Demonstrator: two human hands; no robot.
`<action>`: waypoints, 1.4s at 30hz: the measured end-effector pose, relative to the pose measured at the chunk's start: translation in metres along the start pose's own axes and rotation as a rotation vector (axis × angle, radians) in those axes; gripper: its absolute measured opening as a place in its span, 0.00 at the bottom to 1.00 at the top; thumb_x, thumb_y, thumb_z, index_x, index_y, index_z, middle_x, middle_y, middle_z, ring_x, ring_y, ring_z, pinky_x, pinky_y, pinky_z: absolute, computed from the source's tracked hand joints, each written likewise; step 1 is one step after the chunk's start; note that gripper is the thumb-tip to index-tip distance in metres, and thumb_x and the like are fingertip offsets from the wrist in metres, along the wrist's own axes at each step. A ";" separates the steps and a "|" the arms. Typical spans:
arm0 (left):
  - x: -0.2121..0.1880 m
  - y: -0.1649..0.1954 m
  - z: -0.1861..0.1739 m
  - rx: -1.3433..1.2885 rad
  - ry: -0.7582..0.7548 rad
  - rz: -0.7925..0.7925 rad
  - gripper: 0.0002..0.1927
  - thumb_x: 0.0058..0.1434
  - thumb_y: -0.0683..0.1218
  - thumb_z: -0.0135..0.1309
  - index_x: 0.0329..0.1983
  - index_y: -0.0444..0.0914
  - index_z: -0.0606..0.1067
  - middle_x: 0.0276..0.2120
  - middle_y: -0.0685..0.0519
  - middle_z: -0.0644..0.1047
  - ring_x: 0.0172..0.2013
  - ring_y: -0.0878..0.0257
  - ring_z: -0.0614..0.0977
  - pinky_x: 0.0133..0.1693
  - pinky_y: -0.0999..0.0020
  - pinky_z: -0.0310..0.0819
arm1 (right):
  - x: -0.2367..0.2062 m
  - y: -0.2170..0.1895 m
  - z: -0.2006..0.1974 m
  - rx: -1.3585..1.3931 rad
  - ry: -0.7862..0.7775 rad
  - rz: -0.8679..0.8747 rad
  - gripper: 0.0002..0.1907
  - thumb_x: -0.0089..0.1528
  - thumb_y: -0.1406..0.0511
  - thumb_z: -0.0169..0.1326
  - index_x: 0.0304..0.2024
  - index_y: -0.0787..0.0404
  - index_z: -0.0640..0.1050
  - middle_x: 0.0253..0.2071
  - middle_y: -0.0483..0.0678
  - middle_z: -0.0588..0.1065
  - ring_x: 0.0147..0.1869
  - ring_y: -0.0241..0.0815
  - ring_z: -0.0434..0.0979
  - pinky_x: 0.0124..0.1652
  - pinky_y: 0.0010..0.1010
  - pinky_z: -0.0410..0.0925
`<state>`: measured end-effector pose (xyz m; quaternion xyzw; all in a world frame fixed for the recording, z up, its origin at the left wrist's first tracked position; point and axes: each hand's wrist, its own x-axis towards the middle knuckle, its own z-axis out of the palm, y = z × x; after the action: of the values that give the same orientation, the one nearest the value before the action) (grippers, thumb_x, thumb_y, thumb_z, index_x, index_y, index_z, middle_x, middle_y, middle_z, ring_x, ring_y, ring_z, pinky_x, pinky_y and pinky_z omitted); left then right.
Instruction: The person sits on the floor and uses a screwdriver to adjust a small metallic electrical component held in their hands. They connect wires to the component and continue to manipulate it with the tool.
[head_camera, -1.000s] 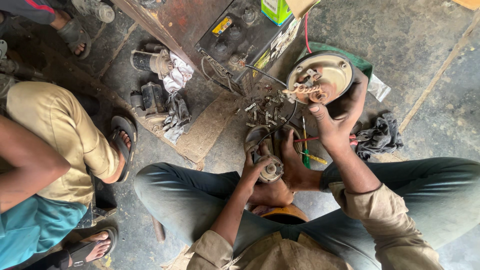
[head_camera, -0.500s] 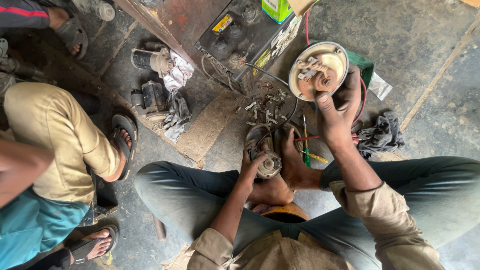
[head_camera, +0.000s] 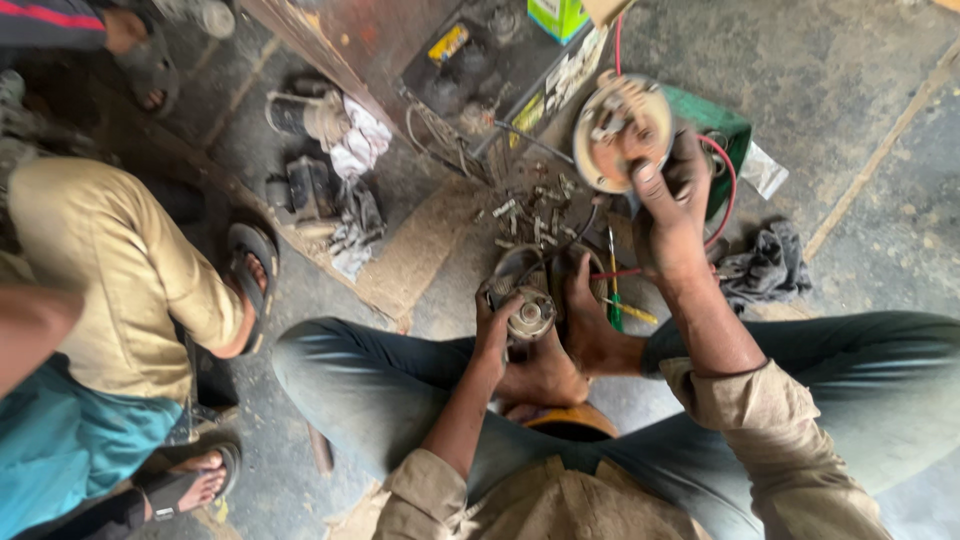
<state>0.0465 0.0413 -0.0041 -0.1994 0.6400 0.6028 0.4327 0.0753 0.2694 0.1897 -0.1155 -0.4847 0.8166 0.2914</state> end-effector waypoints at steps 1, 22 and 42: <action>0.003 0.002 -0.001 -0.001 0.022 0.013 0.48 0.51 0.54 0.61 0.74 0.54 0.53 0.65 0.49 0.68 0.61 0.51 0.72 0.55 0.45 0.67 | 0.003 0.005 -0.003 0.001 0.017 0.014 0.36 0.62 0.57 0.66 0.65 0.64 0.64 0.60 0.50 0.73 0.60 0.40 0.78 0.50 0.31 0.77; 0.097 0.056 -0.048 -0.588 0.400 0.031 0.49 0.56 0.47 0.64 0.75 0.58 0.49 0.70 0.43 0.60 0.62 0.43 0.72 0.51 0.45 0.77 | -0.027 0.135 -0.061 -0.238 0.405 0.648 0.48 0.55 0.59 0.68 0.68 0.65 0.56 0.59 0.52 0.71 0.62 0.45 0.73 0.58 0.34 0.68; 0.123 0.075 -0.042 -0.301 0.297 0.412 0.23 0.71 0.49 0.51 0.60 0.35 0.56 0.59 0.32 0.54 0.57 0.32 0.62 0.58 0.35 0.68 | -0.079 0.169 -0.082 -0.478 0.408 0.633 0.59 0.54 0.60 0.71 0.75 0.66 0.47 0.70 0.57 0.61 0.73 0.52 0.63 0.65 0.39 0.62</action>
<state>-0.0922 0.0493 -0.0605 -0.2133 0.6267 0.7303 0.1686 0.1155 0.2213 -0.0039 -0.4810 -0.5333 0.6911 0.0816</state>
